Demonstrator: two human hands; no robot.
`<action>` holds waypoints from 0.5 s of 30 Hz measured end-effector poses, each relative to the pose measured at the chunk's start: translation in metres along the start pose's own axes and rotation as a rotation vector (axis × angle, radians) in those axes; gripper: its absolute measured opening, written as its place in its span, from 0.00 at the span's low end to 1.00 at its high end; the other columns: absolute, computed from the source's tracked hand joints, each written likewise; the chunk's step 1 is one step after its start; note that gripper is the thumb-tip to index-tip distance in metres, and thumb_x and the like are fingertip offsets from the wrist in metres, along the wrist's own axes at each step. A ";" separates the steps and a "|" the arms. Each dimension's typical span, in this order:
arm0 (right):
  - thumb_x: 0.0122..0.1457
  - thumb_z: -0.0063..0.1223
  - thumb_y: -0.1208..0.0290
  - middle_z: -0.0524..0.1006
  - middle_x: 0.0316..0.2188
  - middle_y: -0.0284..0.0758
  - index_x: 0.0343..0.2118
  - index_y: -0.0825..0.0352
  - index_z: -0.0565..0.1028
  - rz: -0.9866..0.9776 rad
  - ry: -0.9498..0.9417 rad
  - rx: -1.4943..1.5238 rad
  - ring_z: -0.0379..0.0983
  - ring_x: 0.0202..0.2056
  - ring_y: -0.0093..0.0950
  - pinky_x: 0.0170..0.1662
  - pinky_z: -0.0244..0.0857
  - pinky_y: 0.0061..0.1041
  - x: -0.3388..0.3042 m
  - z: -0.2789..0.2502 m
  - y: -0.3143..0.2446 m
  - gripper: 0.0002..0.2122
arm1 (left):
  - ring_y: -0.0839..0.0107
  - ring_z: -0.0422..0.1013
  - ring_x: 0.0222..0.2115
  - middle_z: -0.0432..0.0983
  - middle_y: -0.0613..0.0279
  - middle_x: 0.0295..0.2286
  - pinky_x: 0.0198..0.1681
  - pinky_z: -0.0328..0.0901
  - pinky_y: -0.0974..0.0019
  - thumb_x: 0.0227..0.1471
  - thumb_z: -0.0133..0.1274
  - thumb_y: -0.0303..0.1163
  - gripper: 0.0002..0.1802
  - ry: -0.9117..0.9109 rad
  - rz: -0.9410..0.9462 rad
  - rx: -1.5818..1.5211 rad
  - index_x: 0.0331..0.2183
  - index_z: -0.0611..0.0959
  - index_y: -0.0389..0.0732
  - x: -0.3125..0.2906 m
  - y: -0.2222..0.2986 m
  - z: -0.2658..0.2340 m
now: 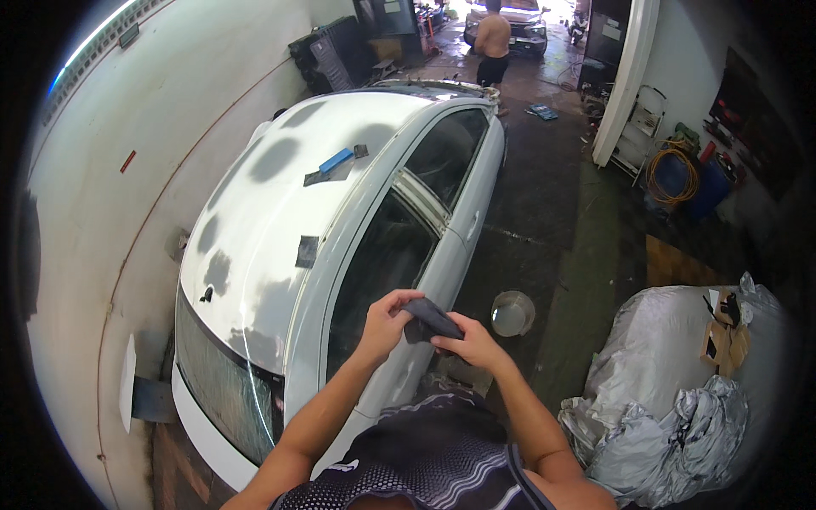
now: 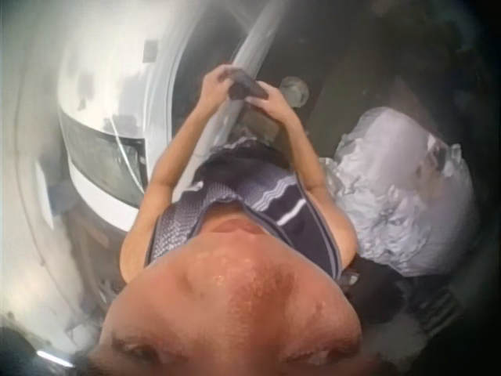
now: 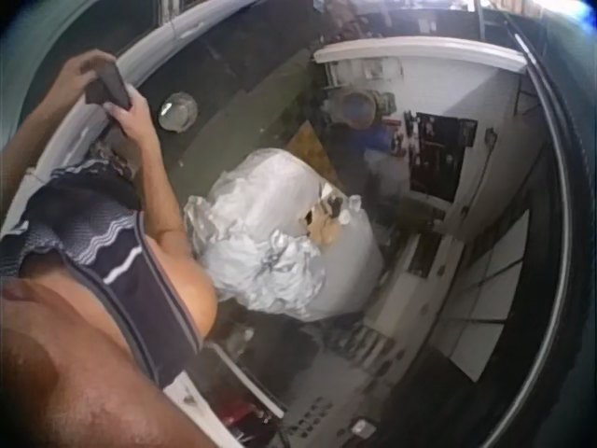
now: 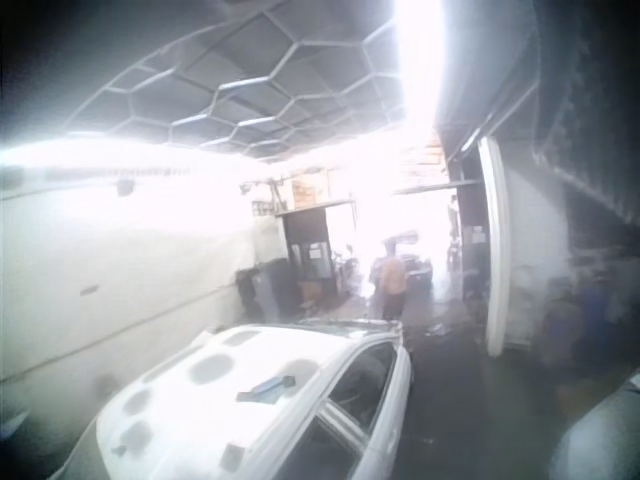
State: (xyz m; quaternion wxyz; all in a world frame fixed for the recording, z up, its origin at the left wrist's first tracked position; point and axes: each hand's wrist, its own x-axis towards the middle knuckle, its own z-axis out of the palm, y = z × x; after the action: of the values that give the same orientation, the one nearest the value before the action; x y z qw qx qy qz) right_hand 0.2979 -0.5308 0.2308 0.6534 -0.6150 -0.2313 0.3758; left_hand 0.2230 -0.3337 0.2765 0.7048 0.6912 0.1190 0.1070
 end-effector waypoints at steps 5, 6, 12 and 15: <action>0.56 0.69 0.68 0.81 0.39 0.35 0.50 0.66 0.76 -0.190 0.275 0.587 0.79 0.39 0.28 0.46 0.75 0.31 -0.002 -0.026 0.008 0.20 | 0.75 0.75 0.43 0.79 0.63 0.39 0.47 0.68 0.71 0.55 0.53 0.16 0.14 0.015 0.200 0.160 0.44 0.82 0.33 -0.014 -0.016 0.034; 0.55 0.70 0.66 0.81 0.40 0.36 0.49 0.64 0.76 -0.242 0.361 0.754 0.80 0.40 0.30 0.47 0.76 0.34 0.002 -0.022 0.021 0.20 | 0.73 0.75 0.42 0.79 0.62 0.39 0.46 0.68 0.70 0.54 0.54 0.17 0.14 0.024 0.146 0.166 0.44 0.82 0.33 -0.019 -0.021 0.049; 0.62 0.62 0.54 0.80 0.38 0.34 0.42 0.62 0.76 0.171 0.346 1.396 0.79 0.42 0.33 0.46 0.75 0.36 0.005 0.034 0.037 0.16 | 0.55 0.73 0.41 0.76 0.52 0.41 0.45 0.68 0.56 0.50 0.60 0.25 0.16 0.018 0.500 0.867 0.43 0.82 0.35 -0.033 -0.068 0.071; 0.61 0.65 0.62 0.78 0.32 0.31 0.39 0.64 0.75 0.224 0.462 0.932 0.77 0.34 0.27 0.36 0.74 0.28 -0.019 0.019 0.057 0.12 | 0.49 0.68 0.52 0.73 0.48 0.49 0.54 0.63 0.51 0.50 0.59 0.27 0.21 -0.328 0.328 0.797 0.48 0.80 0.35 -0.035 -0.062 0.051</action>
State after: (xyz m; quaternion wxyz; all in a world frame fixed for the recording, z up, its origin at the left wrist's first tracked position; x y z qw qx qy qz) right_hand 0.2598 -0.5354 0.1807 0.8473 -0.3470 0.1771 0.3610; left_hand 0.2051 -0.3940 0.2158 0.3672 0.9258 -0.0733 0.0521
